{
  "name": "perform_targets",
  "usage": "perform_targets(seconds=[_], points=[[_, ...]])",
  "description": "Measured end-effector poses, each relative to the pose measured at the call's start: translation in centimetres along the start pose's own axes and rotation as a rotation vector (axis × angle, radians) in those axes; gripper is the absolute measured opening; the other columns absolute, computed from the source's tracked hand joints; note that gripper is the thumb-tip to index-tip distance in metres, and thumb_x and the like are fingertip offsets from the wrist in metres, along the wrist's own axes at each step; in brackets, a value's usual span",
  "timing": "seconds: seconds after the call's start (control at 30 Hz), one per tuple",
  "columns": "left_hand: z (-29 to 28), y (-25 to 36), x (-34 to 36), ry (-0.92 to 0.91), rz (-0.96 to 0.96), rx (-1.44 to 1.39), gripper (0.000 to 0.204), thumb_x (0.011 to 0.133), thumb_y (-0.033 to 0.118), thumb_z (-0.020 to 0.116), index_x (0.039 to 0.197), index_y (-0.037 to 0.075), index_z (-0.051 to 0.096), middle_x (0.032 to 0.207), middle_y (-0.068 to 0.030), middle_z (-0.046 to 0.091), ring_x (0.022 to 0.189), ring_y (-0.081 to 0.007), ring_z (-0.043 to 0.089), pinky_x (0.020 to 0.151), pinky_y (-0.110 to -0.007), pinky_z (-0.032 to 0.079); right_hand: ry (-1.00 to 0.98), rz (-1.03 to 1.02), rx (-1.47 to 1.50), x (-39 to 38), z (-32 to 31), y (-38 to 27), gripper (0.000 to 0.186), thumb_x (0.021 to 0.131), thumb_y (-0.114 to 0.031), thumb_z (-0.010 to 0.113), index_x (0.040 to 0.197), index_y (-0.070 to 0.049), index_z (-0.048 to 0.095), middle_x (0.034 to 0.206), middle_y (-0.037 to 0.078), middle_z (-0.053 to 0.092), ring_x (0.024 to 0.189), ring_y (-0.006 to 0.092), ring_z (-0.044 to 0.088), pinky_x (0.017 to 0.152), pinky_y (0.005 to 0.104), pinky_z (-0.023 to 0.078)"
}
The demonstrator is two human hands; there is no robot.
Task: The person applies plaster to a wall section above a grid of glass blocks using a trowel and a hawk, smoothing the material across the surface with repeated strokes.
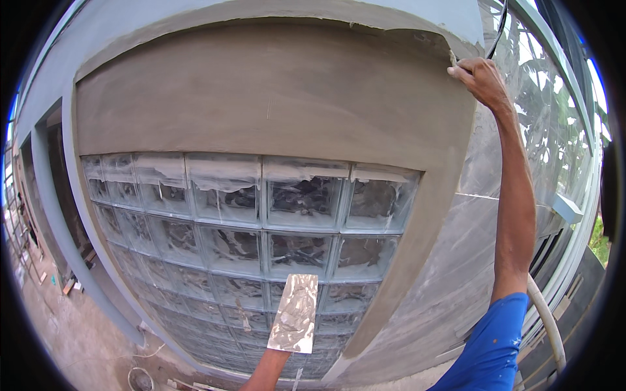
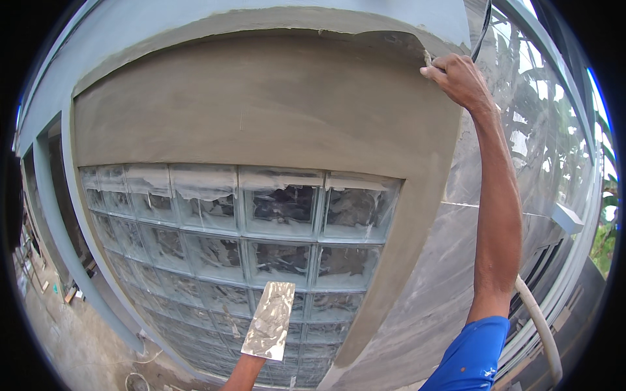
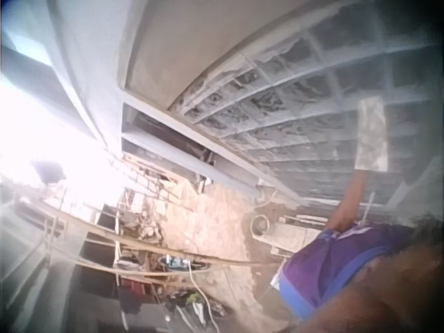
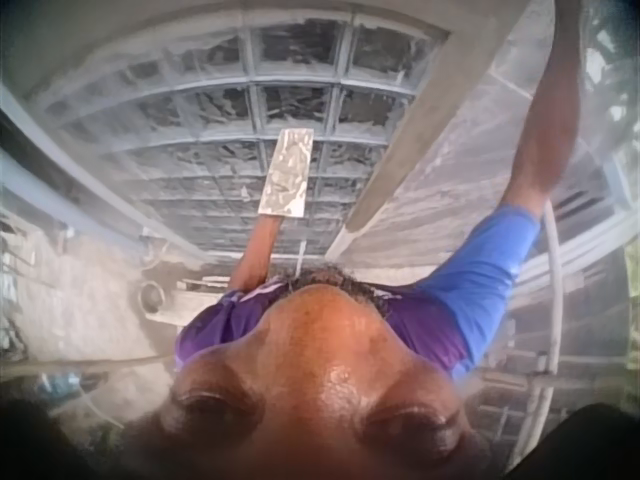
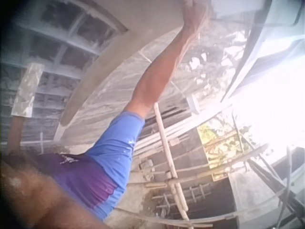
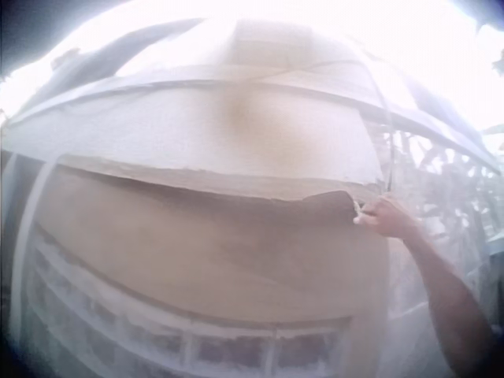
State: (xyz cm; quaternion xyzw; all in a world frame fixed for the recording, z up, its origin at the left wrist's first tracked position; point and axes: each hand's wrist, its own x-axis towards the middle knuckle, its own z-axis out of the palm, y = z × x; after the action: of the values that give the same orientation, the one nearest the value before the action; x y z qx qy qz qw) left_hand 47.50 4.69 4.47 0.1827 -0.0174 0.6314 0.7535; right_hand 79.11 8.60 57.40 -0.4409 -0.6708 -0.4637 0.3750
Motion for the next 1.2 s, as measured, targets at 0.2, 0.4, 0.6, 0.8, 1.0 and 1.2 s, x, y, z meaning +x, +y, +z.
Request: perform_targets(seconds=[0.2, 0.4, 0.6, 0.8, 1.0, 1.2], points=[[0.2, -0.2, 0.0, 0.010, -0.033, -0.007, 0.043, 0.094, 0.008, 0.039, 0.137, 0.009, 0.033, 0.131, -0.0109, 0.045, 0.113, -0.0203, 0.051, 0.096, -0.034, 0.045, 0.041, -0.077, 0.000, 3.1, 1.2, -5.2, 0.042, 0.083, -0.034, 0.059, 0.061, 0.002, 0.057, 0.051, 0.012, 0.047, 0.050, 0.0225, 0.045, 0.056, 0.0399, 0.042], [0.1, 0.5, -0.2, 0.023, -0.043, -0.018, 0.042, 0.094, 0.008, 0.040, 0.136, 0.009, 0.034, 0.130, -0.0109, 0.046, 0.112, -0.0203, 0.052, 0.095, -0.033, 0.045, -0.011, -0.049, 0.008, 4.9, 2.0, -6.2, 0.047, 0.085, -0.035, 0.057, 0.055, 0.001, 0.050, 0.049, 0.010, 0.045, 0.048, 0.0202, 0.043, 0.054, 0.0404, 0.041], [0.2, 1.2, -0.1, 0.034, -0.053, -0.021, 0.042, 0.094, 0.009, 0.040, 0.136, 0.009, 0.035, 0.129, -0.0109, 0.047, 0.112, -0.0203, 0.052, 0.095, -0.033, 0.046, -0.087, 0.237, 0.181, 2.7, 0.5, -5.6, 0.046, 0.086, -0.032, 0.056, 0.054, 0.000, 0.050, 0.047, 0.006, 0.046, 0.041, 0.0158, 0.047, 0.049, 0.0365, 0.042], [0.6, 1.6, 0.1, 0.038, -0.072, -0.024, 0.041, 0.094, 0.009, 0.040, 0.135, 0.009, 0.036, 0.128, -0.0109, 0.048, 0.111, -0.0203, 0.053, 0.094, -0.033, 0.046, -0.045, 0.367, 0.215, -1.4, -1.1, -2.1, 0.040, 0.089, -0.030, 0.053, 0.060, -0.003, 0.050, 0.051, 0.001, 0.045, 0.043, 0.0082, 0.047, 0.038, 0.0266, 0.038], [2.0, 1.6, 0.9, 0.050, -0.138, -0.105, 0.041, 0.094, 0.009, 0.041, 0.135, 0.008, 0.037, 0.128, -0.0109, 0.048, 0.111, -0.0204, 0.053, 0.094, -0.033, 0.046, -0.315, 0.491, 0.959, -9.7, -0.8, -4.2, 0.037, 0.085, -0.035, 0.060, 0.078, 0.001, 0.063, 0.059, 0.004, 0.054, 0.048, 0.0101, 0.054, 0.041, 0.0240, 0.044], [2.8, 1.9, 0.9, 0.044, -0.153, -0.121, 0.041, 0.094, 0.009, 0.041, 0.135, 0.008, 0.037, 0.128, -0.0109, 0.048, 0.111, -0.0206, 0.053, 0.094, -0.033, 0.046, -1.180, 0.429, 1.478, -21.2, 5.2, -12.4, 0.031, 0.090, -0.024, 0.056, 0.089, 0.006, 0.064, 0.067, 0.007, 0.059, 0.055, 0.0110, 0.057, 0.048, 0.0235, 0.048]])
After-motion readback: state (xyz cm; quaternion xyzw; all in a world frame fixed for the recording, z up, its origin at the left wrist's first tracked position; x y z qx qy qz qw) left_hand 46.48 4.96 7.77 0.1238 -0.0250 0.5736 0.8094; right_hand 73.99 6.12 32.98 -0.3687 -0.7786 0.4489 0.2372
